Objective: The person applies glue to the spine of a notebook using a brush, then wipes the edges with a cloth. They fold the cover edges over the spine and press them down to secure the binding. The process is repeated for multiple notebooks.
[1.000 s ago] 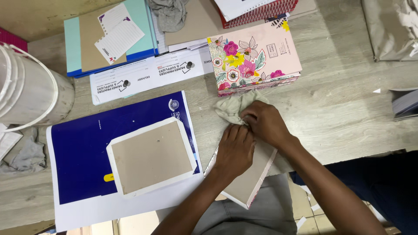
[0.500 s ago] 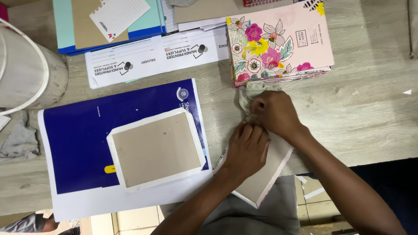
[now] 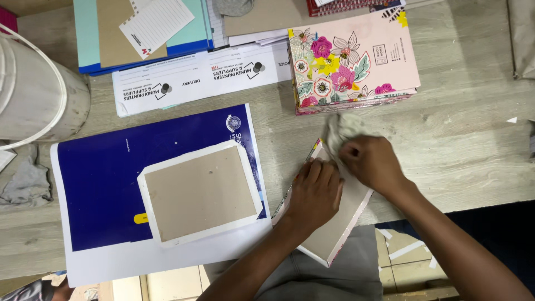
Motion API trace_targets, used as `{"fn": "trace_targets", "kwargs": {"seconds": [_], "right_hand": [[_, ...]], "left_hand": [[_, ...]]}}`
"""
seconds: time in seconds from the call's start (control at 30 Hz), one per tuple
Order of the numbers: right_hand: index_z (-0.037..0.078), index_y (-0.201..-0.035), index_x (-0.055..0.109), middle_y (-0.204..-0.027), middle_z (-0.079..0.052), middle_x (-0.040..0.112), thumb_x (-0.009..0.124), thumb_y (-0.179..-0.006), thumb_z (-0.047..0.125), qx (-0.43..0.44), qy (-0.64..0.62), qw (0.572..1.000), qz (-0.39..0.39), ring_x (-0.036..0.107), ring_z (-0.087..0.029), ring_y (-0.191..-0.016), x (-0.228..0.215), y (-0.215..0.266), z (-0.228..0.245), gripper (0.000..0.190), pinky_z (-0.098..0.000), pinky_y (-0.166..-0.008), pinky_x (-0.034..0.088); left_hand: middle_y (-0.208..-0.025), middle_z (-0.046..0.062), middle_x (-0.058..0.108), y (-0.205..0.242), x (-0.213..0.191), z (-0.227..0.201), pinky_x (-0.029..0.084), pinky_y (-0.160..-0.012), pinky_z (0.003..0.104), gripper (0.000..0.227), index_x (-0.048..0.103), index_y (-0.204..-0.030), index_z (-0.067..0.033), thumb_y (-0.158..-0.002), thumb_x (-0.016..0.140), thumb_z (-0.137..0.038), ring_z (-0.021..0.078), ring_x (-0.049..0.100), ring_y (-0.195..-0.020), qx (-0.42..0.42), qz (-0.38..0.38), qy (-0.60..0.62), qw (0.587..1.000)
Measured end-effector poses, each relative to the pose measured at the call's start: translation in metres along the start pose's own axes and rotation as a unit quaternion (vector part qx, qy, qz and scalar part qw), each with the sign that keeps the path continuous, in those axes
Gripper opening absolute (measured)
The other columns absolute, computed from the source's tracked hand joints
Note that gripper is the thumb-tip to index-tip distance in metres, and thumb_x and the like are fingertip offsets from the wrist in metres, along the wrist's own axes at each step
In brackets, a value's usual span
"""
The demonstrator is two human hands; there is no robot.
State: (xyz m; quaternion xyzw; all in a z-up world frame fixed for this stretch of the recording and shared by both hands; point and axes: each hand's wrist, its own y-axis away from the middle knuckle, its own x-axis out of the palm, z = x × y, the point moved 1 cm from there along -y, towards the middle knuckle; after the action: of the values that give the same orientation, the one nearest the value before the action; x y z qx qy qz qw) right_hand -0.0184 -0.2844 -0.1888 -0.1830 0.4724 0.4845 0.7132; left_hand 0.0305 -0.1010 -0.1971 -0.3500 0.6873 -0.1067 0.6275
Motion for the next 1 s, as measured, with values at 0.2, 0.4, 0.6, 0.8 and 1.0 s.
{"fn": "trace_targets", "kwargs": {"seconds": [0.2, 0.4, 0.6, 0.8, 1.0], "right_hand": [[0.009, -0.088, 0.081, -0.076, -0.011, 0.072, 0.074, -0.096, 0.009, -0.139, -0.049, 0.987, -0.063, 0.072, -0.029, -0.073, 0.019, -0.045, 0.042, 0.010, -0.0378, -0.070, 0.060], [0.013, -0.094, 0.083, -0.087, -0.015, 0.075, 0.082, -0.089, 0.018, 0.005, -0.090, 0.994, -0.055, 0.075, -0.037, -0.087, -0.017, 0.062, -0.016, 0.007, -0.0461, -0.076, 0.060], [0.007, -0.108, 0.084, -0.105, -0.009, 0.079, 0.073, -0.096, 0.007, -0.020, -0.004, 0.981, -0.194, 0.074, -0.028, -0.101, -0.017, 0.114, -0.066, 0.016, -0.0406, -0.084, 0.054], [0.002, -0.171, 0.026, -0.169, -0.032, 0.040, 0.040, -0.110, 0.051, 0.055, -0.363, 0.892, -0.264, 0.057, -0.041, -0.140, -0.022, 0.145, -0.005, 0.079, -0.0488, -0.114, 0.050], [-0.005, -0.124, 0.068, -0.112, -0.021, 0.076, 0.052, -0.117, 0.014, 0.278, -0.533, 0.765, -0.229, 0.074, -0.033, -0.080, 0.040, 0.185, 0.042, 0.026, -0.0413, -0.065, 0.060]], "left_hand": [[-0.089, 0.010, 0.061, -0.001, -0.007, 0.002, 0.064, -0.095, 0.049, 0.022, 0.075, -0.095, -0.0037, -0.095, 0.076, -0.026, 0.0299, 0.069, -0.095, -0.016, 0.015, -0.003, 1.000], [-0.099, 0.015, 0.065, 0.003, -0.009, -0.002, 0.063, -0.101, 0.046, 0.037, 0.075, -0.114, 0.0021, -0.104, 0.068, -0.033, 0.0332, 0.071, -0.105, -0.011, 0.022, -0.024, 0.999], [-0.107, 0.011, 0.061, 0.001, -0.016, -0.002, 0.056, -0.091, 0.040, 0.044, 0.064, -0.125, 0.0011, -0.103, 0.075, -0.035, 0.0317, 0.060, -0.110, -0.040, 0.061, -0.013, 0.997], [-0.129, 0.017, 0.058, -0.002, -0.022, -0.006, 0.051, -0.107, 0.049, 0.050, 0.058, -0.132, 0.0046, -0.096, 0.079, -0.025, 0.0395, 0.056, -0.124, -0.091, 0.044, 0.025, 0.995], [-0.139, 0.026, 0.055, -0.001, -0.017, -0.003, 0.049, -0.108, 0.053, 0.049, 0.055, -0.138, 0.0065, -0.101, 0.072, -0.020, 0.0451, 0.054, -0.129, -0.137, 0.027, 0.066, 0.988]]}}
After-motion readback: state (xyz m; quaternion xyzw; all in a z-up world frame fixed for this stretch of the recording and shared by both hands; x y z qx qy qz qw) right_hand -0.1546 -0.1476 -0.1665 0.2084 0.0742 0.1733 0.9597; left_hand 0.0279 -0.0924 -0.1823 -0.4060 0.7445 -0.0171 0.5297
